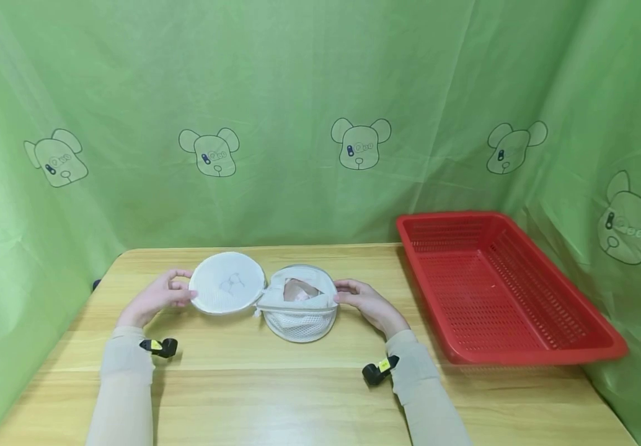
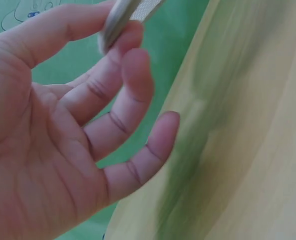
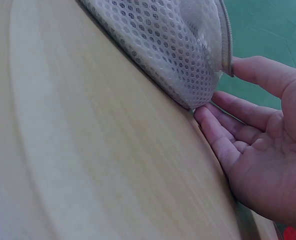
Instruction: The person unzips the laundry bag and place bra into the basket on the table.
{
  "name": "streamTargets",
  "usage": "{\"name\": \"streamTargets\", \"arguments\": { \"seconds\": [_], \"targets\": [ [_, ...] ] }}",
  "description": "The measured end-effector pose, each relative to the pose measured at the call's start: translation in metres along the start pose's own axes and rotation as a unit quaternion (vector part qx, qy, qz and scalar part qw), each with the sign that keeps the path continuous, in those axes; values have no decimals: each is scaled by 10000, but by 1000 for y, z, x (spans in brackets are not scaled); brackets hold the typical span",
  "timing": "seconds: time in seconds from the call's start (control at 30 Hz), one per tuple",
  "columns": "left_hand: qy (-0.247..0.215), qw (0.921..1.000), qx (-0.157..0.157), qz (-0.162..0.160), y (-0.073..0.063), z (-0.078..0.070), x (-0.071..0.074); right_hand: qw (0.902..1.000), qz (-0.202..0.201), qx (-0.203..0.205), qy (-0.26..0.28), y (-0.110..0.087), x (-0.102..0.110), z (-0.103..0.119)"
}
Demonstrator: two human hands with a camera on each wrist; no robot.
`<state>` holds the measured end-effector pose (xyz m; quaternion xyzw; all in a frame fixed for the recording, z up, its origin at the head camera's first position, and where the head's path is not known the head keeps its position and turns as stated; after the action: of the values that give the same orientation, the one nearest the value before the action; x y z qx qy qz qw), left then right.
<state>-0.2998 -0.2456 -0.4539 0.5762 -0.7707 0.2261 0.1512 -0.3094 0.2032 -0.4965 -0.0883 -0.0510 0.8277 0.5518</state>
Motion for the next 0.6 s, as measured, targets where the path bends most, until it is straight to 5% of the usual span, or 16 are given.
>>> {"name": "streamTargets", "arguments": {
  "seconds": [0.23, 0.6],
  "targets": [
    [108, 9994, 180, 288, 2, 10, -3, 10000, 14, 0, 45, 1, -1, 1],
    [617, 9974, 238, 285, 3, 15, -6, 10000, 12, -3, 61, 0, 0, 0]
  ]
}}
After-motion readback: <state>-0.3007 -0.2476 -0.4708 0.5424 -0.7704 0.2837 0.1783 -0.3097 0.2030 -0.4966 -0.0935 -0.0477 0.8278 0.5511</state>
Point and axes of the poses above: each hand's wrist, its own y-axis towards the middle knuckle, its own x-axis out of the back of the hand, z = x × y, the point moved 4 cm from there along y, towards the middle knuckle, and after that the axes turned 12 degrees about y, right-handed, at the moved point
